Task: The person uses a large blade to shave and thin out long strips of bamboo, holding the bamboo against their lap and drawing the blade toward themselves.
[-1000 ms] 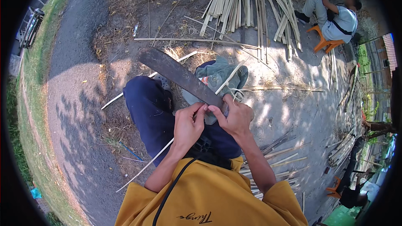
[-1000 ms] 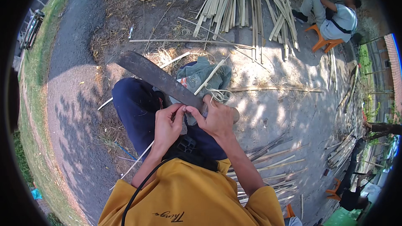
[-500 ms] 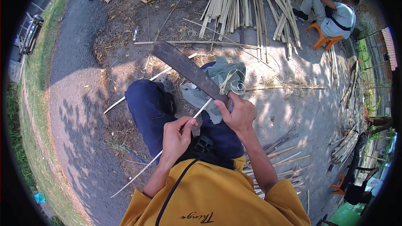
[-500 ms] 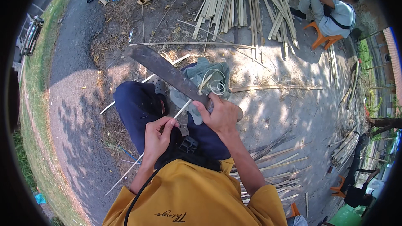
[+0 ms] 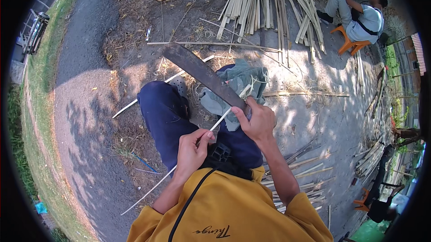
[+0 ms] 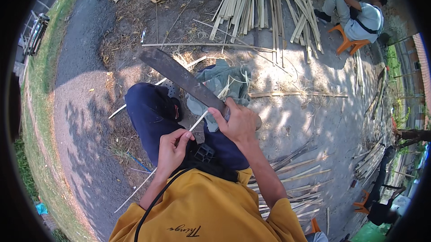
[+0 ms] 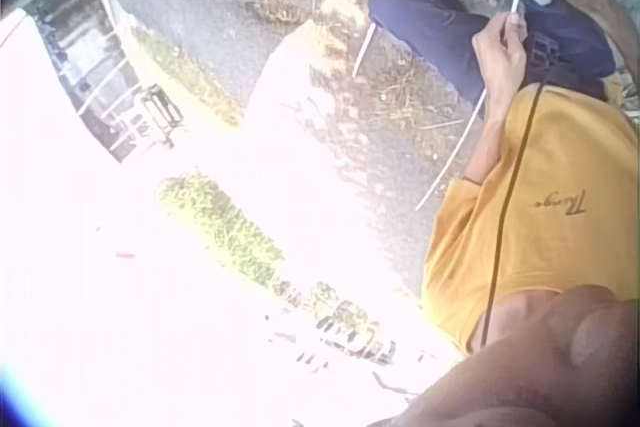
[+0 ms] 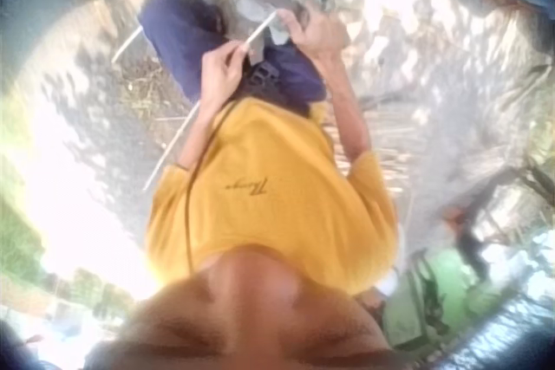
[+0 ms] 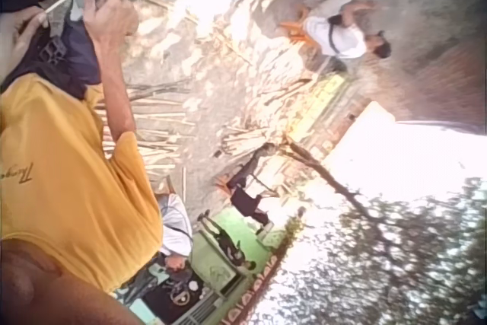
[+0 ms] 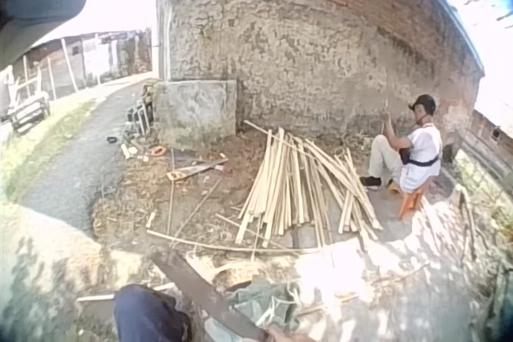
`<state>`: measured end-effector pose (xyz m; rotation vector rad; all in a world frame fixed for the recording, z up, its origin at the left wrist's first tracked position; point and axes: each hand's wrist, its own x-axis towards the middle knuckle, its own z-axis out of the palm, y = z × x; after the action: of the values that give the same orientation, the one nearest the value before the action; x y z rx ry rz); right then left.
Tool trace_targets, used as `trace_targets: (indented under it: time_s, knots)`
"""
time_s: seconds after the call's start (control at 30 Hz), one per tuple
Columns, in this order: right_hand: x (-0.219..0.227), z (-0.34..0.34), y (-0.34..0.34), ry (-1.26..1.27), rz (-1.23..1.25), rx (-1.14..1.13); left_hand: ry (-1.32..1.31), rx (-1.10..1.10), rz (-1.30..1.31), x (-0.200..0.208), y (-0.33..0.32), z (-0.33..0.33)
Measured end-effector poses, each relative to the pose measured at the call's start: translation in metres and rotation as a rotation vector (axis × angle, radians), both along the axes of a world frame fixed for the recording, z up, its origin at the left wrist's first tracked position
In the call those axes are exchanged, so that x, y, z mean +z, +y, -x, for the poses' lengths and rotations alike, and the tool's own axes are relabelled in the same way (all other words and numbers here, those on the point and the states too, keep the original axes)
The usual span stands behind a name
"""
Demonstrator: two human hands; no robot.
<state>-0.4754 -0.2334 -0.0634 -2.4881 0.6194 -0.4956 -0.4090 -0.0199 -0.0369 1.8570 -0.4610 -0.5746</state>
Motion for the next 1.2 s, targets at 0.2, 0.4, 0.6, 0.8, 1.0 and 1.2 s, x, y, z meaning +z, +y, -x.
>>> trace_targets:
  time_s: [0.2, 0.4, 0.6, 0.8, 1.0, 1.2]
  knots:
    - [0.005, -0.002, 0.000, 0.072, -0.058, 0.053, -0.296, 0.069, -0.068, -0.004, -0.011, 0.000]
    - [0.006, -0.003, 0.007, 0.031, 0.016, 0.054, -0.246, 0.065, -0.093, -0.002, -0.010, -0.001]
    - [0.000, 0.002, 0.000, 0.028, 0.026, 0.046, -0.202, 0.042, -0.105, 0.004, -0.007, 0.003]
    - [0.004, 0.002, 0.013, 0.034, 0.016, 0.070, -0.254, 0.063, -0.087, -0.001, -0.016, 0.001]
    - [-0.002, -0.001, -0.005, 0.053, 0.005, -0.023, -0.208, 0.030, -0.117, 0.005, 0.000, 0.014]
    - [0.003, -0.001, 0.010, 0.040, 0.028, 0.102, -0.206, 0.082, -0.063, 0.002, -0.018, 0.003]
